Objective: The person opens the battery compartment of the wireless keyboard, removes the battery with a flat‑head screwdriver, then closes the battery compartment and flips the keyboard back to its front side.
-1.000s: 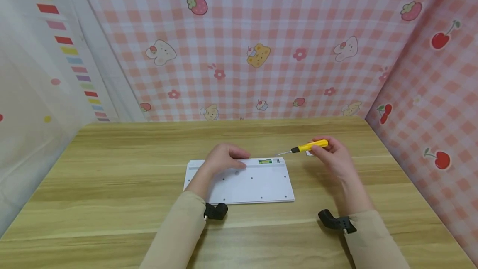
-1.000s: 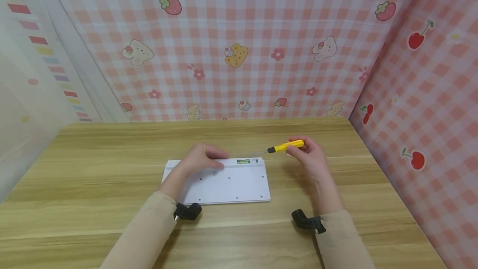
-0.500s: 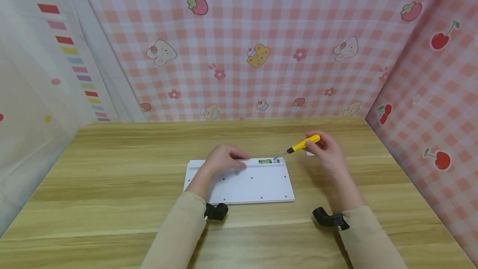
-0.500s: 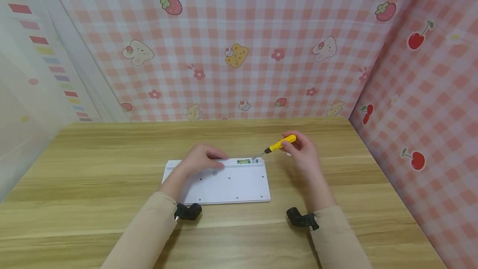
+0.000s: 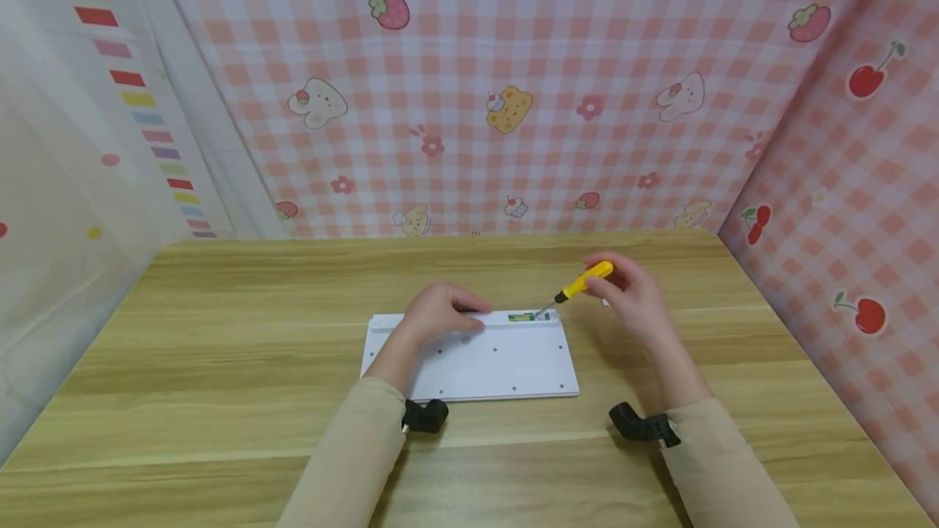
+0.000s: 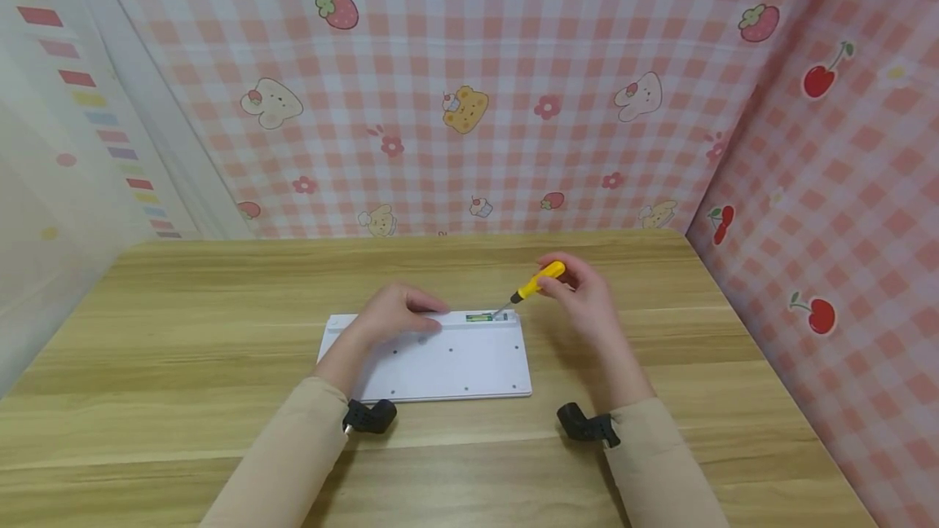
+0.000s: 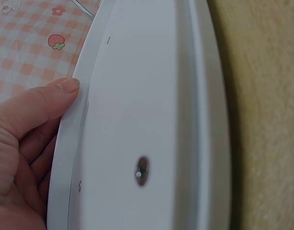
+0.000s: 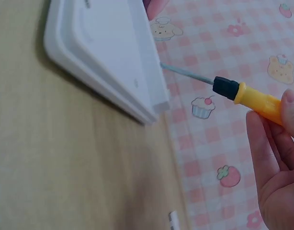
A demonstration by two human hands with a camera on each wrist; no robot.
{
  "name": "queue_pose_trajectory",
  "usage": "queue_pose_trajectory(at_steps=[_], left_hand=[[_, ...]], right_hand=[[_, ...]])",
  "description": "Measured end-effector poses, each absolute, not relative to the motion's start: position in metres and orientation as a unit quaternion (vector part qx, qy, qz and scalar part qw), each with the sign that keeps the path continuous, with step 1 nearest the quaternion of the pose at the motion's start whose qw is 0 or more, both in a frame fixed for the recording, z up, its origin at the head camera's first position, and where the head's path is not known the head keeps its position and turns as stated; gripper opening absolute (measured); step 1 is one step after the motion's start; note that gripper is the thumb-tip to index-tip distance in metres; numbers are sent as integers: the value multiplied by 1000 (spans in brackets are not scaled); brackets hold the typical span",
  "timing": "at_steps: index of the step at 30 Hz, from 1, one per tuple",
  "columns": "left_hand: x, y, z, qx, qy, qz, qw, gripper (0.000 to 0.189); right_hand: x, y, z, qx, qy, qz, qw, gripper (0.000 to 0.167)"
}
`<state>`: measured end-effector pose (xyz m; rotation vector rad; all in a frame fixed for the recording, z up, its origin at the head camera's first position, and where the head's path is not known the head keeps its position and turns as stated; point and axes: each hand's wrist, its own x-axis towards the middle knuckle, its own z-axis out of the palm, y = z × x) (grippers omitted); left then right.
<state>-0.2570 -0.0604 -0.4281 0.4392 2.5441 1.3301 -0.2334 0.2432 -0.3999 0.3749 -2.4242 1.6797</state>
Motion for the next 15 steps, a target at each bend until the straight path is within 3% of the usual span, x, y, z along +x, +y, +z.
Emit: queue_pose_trajectory(at_steps=[15], left_hand=[[-257, -61, -429, 151, 871, 453, 117, 25]], right_hand=[[-235, 214, -382, 124, -845, 508, 106, 27]])
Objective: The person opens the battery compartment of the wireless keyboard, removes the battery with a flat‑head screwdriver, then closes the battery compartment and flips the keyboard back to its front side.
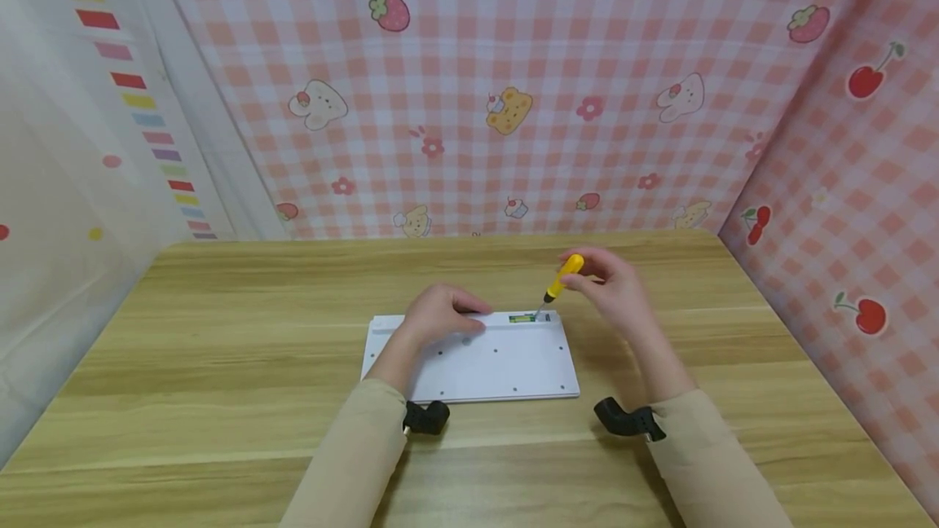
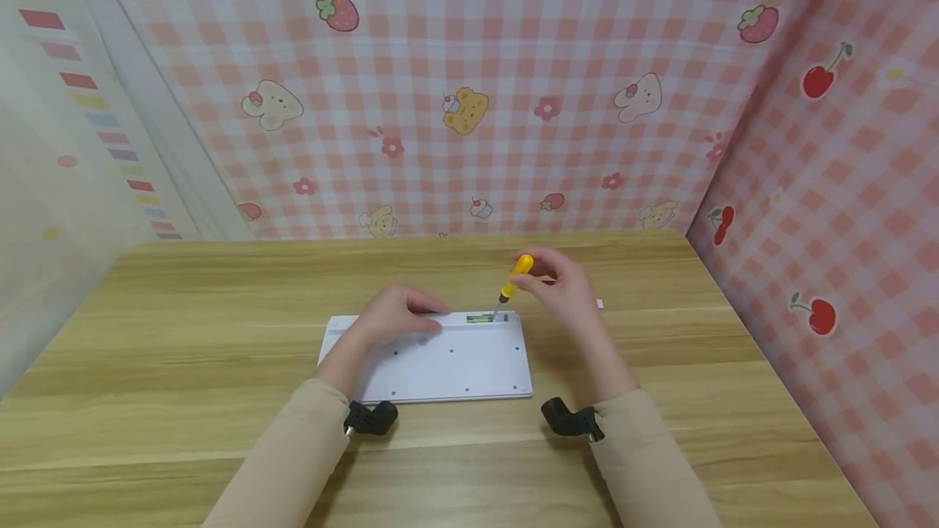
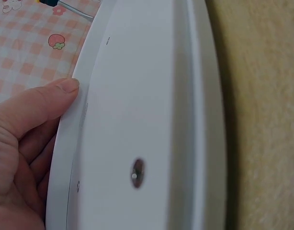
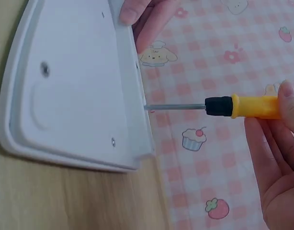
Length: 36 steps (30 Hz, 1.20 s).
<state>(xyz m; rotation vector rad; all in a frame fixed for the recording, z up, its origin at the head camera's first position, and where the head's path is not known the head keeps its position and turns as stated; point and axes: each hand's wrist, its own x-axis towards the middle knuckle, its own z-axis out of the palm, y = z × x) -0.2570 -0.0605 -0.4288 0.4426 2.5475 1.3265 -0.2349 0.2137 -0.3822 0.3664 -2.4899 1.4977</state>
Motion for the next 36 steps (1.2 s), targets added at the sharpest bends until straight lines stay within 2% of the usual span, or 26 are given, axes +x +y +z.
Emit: queue_pose_trajectory(at_steps=[6, 22, 36], left_hand=[[-256, -60, -429, 146, 871, 453, 121, 24], [-256, -60, -430, 148, 874, 448, 118, 25], [-255, -59, -429, 148, 877, 445, 107, 23]], right_hand=[[-232, 205, -379, 127, -865, 475, 98, 28], [-228, 196, -380, 153, -871, 450, 122, 24], [-230, 216, -397, 113, -786, 602, 82, 24]])
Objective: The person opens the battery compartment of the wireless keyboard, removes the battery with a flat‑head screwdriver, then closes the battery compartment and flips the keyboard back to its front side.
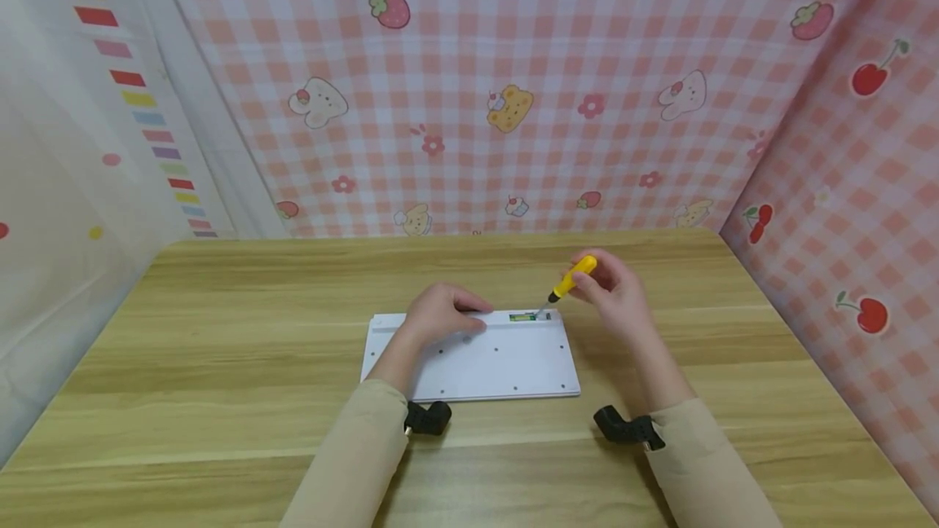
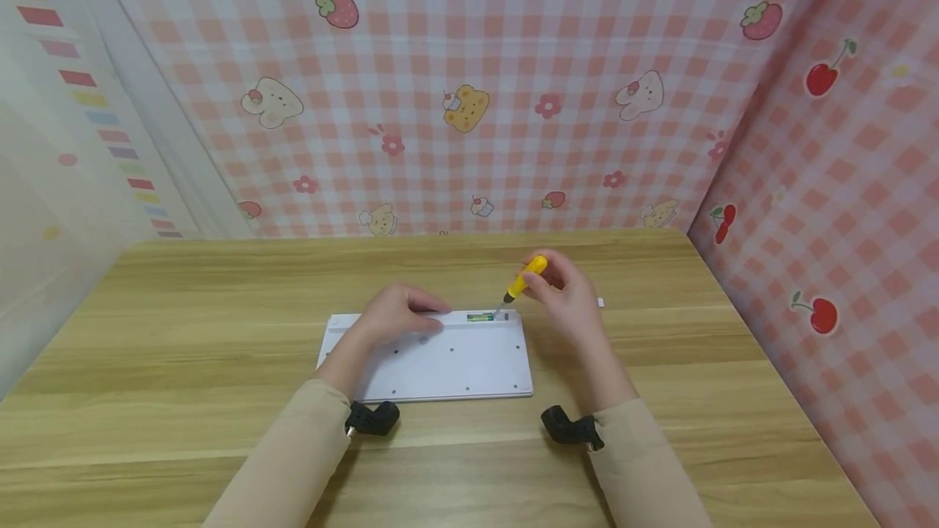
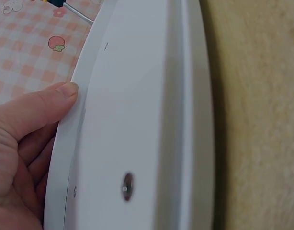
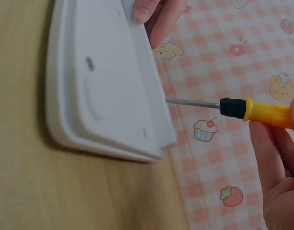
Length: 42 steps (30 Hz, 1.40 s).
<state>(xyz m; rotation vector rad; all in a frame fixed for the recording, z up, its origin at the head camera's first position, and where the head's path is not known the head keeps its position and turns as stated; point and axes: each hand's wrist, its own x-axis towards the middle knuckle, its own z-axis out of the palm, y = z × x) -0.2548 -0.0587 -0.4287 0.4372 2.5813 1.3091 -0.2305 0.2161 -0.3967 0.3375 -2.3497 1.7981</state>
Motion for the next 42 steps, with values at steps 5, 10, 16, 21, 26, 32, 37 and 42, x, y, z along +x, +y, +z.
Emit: queue_pose_trajectory(at_steps=[5, 10, 16, 21, 26, 32, 37, 42], left_hand=[[-255, -59, -429, 157, 877, 443, 102, 24], [-255, -59, -428, 157, 877, 443, 103, 24], [-256, -59, -429, 153, 878, 442, 102, 24], [-255, -59, -430, 152, 878, 442, 99, 22], [-255, -59, -430, 154, 877, 444, 99, 22], [-256, -59, -430, 159, 877, 442, 99, 22], [-256, -60, -430, 157, 876, 444, 102, 22], [-255, -60, -430, 154, 876, 445, 102, 22]], right_hand=[[-228, 223, -405, 83, -763, 637, 80, 26], [-227, 230, -412, 60, -717, 691, 70, 17], [-227, 235, -420, 51, -666, 741, 67, 10], [-226, 236, -421, 35, -666, 741, 72, 12], [-227, 236, -422, 33, -659, 748, 74, 13], [-226, 236, -422, 23, -655, 751, 80, 12], [-225, 235, -421, 21, -654, 752, 83, 12], [-226, 234, -420, 40, -618, 779, 99, 10]])
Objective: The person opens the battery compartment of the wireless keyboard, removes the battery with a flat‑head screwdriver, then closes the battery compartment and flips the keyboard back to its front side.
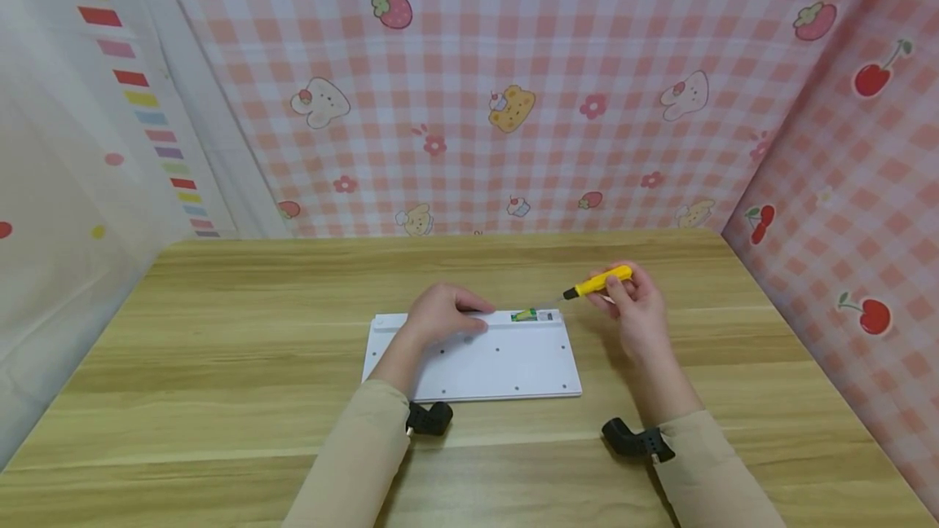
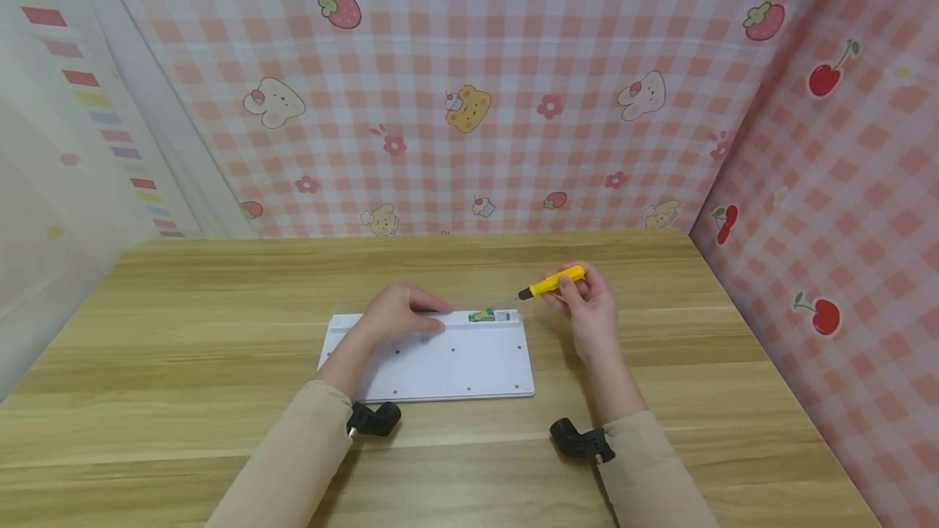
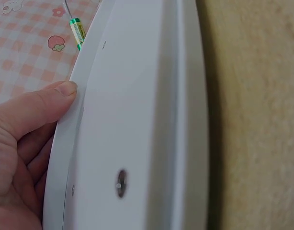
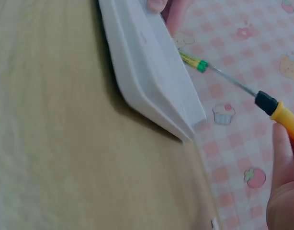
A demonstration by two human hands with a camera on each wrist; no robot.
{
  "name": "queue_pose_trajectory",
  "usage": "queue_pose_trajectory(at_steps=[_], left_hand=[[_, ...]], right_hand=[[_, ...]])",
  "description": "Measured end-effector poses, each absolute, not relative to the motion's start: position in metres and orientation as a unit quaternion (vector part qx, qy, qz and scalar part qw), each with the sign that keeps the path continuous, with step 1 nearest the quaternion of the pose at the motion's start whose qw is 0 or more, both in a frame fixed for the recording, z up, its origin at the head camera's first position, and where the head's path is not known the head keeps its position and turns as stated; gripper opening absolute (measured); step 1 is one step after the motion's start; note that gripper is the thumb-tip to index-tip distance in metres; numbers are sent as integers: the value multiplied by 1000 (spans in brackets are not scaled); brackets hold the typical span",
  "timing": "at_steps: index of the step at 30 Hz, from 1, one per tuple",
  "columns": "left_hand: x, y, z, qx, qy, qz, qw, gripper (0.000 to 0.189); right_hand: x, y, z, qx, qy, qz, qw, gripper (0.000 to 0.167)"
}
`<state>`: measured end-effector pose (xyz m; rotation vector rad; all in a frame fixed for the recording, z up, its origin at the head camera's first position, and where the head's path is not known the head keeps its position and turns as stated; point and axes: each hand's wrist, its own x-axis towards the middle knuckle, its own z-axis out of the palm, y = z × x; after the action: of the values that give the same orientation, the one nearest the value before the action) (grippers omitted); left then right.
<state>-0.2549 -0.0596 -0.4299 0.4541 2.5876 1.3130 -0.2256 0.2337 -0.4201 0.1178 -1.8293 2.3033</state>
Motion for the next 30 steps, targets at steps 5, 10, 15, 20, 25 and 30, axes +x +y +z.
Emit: queue_pose_trajectory(at_steps=[5, 10, 15, 20, 25, 30], left_hand=[[-254, -59, -429, 156, 878, 443, 94, 23], [-253, -59, -429, 157, 880, 439, 91, 23], [-254, -59, -429, 156, 882, 435, 92, 23], [-254, -58, -428, 154, 883, 433, 95, 22], [-253, -59, -429, 153, 882, 436, 96, 22], [-254, -60, -431, 156, 881, 435, 97, 23]], right_hand=[[-226, 230, -418, 72, -605, 786, 102, 10], [-228, 226, -417, 79, -602, 788, 100, 9], [-229, 227, -416, 66, -605, 787, 102, 9], [-228, 231, -414, 51, -599, 793, 100, 9], [-226, 241, -412, 62, -578, 809, 91, 10], [-221, 257, -412, 73, -565, 819, 74, 12]])
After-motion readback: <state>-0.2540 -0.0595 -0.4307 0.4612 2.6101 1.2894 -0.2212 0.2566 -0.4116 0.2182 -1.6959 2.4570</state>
